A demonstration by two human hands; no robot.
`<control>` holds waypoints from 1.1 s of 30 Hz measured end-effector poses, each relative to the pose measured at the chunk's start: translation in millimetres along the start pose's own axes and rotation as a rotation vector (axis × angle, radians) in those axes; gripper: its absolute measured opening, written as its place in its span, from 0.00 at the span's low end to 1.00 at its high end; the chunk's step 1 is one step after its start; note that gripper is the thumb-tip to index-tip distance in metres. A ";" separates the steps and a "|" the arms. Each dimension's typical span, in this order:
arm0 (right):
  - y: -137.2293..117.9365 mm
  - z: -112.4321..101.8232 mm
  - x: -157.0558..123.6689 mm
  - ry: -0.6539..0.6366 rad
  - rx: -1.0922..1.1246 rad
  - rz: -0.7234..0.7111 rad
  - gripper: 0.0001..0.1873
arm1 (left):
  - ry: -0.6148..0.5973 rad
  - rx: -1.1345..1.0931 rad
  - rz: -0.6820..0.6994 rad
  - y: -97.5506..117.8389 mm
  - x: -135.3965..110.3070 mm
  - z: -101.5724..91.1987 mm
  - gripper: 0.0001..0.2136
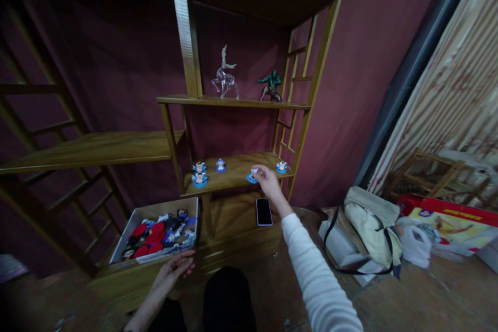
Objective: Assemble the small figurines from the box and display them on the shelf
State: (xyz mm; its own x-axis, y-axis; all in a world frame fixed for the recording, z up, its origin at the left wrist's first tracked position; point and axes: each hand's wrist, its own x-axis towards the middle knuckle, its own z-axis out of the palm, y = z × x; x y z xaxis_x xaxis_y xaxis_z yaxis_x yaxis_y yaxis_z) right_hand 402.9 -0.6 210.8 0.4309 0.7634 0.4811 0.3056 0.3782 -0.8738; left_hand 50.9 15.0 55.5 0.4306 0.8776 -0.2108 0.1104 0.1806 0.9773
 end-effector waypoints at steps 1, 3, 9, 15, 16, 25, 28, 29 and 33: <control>-3.1 -14.7 20.8 0.005 -0.073 -0.022 0.14 | 0.001 0.004 0.002 1.4 -0.1 0.4 0.27; -4.0 -40.4 58.1 0.021 -0.223 -0.036 0.13 | 0.003 0.020 -0.008 4.7 -0.2 1.5 0.26; 24.2 -82.1 126.0 0.114 -0.543 0.010 0.08 | -0.004 0.062 -0.039 9.7 1.7 3.7 0.26; 60.1 -95.2 149.8 0.003 -0.781 0.065 0.07 | -0.034 0.074 -0.041 -0.6 9.5 -0.7 0.25; 64.1 -96.3 152.8 -0.011 -0.815 0.066 0.07 | -0.035 0.075 -0.039 -1.8 10.5 -1.3 0.25; 73.0 -103.6 170.5 -0.096 -0.976 0.113 0.09 | -0.060 0.047 -0.071 -5.4 12.8 -0.1 0.24; 71.1 -105.0 168.5 -0.137 -1.007 0.141 0.09 | -0.075 0.061 -0.058 -7.4 12.4 1.8 0.25; 69.9 -105.2 167.5 -0.151 -1.017 0.149 0.09 | -0.079 0.061 -0.056 -8.0 12.3 2.4 0.25; 62.6 -102.7 163.6 -0.194 -1.062 0.175 0.13 | -0.087 0.050 -0.050 -10.2 13.1 3.6 0.25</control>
State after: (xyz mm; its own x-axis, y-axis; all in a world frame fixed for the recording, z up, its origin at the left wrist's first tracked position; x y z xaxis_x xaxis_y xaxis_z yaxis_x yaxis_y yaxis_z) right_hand 579.7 94.3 242.1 0.4270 0.8674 0.2553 0.8699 -0.3171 -0.3777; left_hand 58.7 23.1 42.7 0.4995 0.8257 -0.2623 0.1770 0.1991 0.9639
